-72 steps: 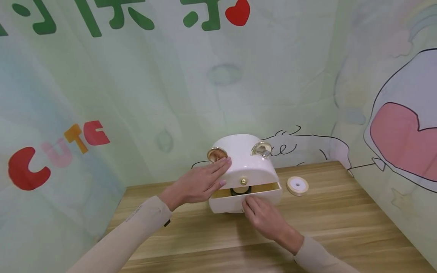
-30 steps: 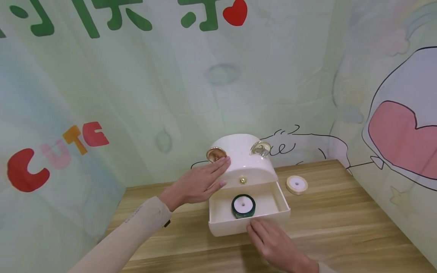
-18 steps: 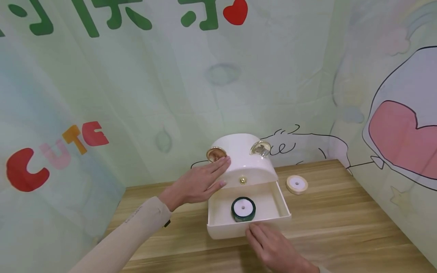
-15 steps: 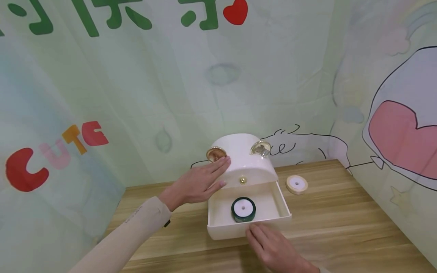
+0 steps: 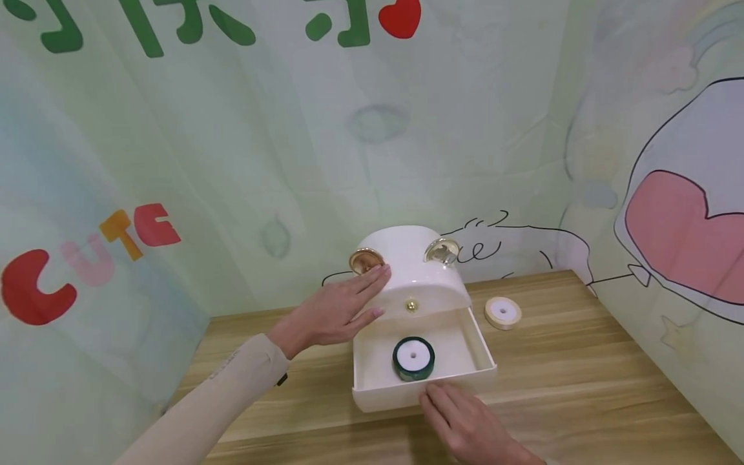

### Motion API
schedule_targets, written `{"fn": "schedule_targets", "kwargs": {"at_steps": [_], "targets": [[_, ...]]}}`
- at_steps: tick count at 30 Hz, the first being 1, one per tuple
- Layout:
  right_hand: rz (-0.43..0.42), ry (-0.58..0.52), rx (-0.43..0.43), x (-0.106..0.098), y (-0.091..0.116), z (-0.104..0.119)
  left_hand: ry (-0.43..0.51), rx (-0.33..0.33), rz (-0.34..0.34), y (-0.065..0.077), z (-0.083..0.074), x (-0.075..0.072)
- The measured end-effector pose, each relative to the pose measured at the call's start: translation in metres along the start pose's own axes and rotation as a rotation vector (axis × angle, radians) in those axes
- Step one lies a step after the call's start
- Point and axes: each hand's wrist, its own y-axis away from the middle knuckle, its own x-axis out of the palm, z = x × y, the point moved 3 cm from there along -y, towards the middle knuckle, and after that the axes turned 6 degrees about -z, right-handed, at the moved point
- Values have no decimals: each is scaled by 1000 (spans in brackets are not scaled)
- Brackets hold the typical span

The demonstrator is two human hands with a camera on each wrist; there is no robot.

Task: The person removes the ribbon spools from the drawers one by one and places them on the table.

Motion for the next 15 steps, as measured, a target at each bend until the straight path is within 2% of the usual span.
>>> {"fn": "schedule_targets", "kwargs": {"at_steps": [15], "targets": [[-49,-4,-24,1,-2,2,-7,-5,3,1,0,1]]}}
